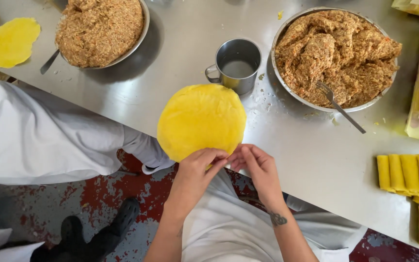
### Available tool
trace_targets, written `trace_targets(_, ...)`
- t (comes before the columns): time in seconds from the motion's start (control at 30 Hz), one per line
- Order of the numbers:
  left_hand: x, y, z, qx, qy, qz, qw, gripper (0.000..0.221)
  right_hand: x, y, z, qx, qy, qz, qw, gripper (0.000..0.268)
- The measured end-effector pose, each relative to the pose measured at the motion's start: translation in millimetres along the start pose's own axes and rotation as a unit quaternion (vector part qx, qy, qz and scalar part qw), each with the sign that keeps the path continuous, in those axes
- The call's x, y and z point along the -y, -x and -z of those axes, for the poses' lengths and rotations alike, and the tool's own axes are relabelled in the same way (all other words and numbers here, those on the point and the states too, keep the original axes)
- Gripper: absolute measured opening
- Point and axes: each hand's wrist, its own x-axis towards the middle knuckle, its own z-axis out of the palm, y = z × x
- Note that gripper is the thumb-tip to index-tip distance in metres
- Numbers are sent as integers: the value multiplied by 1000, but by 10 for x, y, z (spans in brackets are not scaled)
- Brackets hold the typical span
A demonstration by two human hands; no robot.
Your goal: Rolling lumpia by placing meat filling onto wrappers and rolling them tightly.
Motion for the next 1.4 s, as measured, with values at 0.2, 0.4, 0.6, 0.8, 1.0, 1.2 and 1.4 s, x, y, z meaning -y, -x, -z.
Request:
trace_targets(0.2, -153, 62, 127, 36, 30, 70, 996, 18, 47, -78, 73, 40, 0, 6, 999, 16)
trace_targets(0.4, -4, -99, -72, -24, 60, 49, 997, 10, 31, -2, -58, 18, 27, 21, 999, 11)
trace_targets(0.6, 132, -69, 30, -159, -29, 103, 981, 15, -127, -43, 114, -52, 81, 15, 995, 14)
trace_targets(0.8, -290, -90, 57, -45, -1, 9, 999, 30, 220, -48, -216, -71, 286, 132, 946, 43)
trace_targets(1.0, -108, 45, 239, -76, -96, 60, 991, 46, 193, 15, 110, -147, 314, 96, 933, 17)
trace_targets(1.2, -6, -366, -33, -76, -37, 129, 988, 61, 480, -2, -295, -51, 290, 90, 951, 68)
trace_targets(1.4, 138, -436, 10, -114, -57, 115, 985, 37, 258, -119, 42, -134, 346, 116, 921, 29)
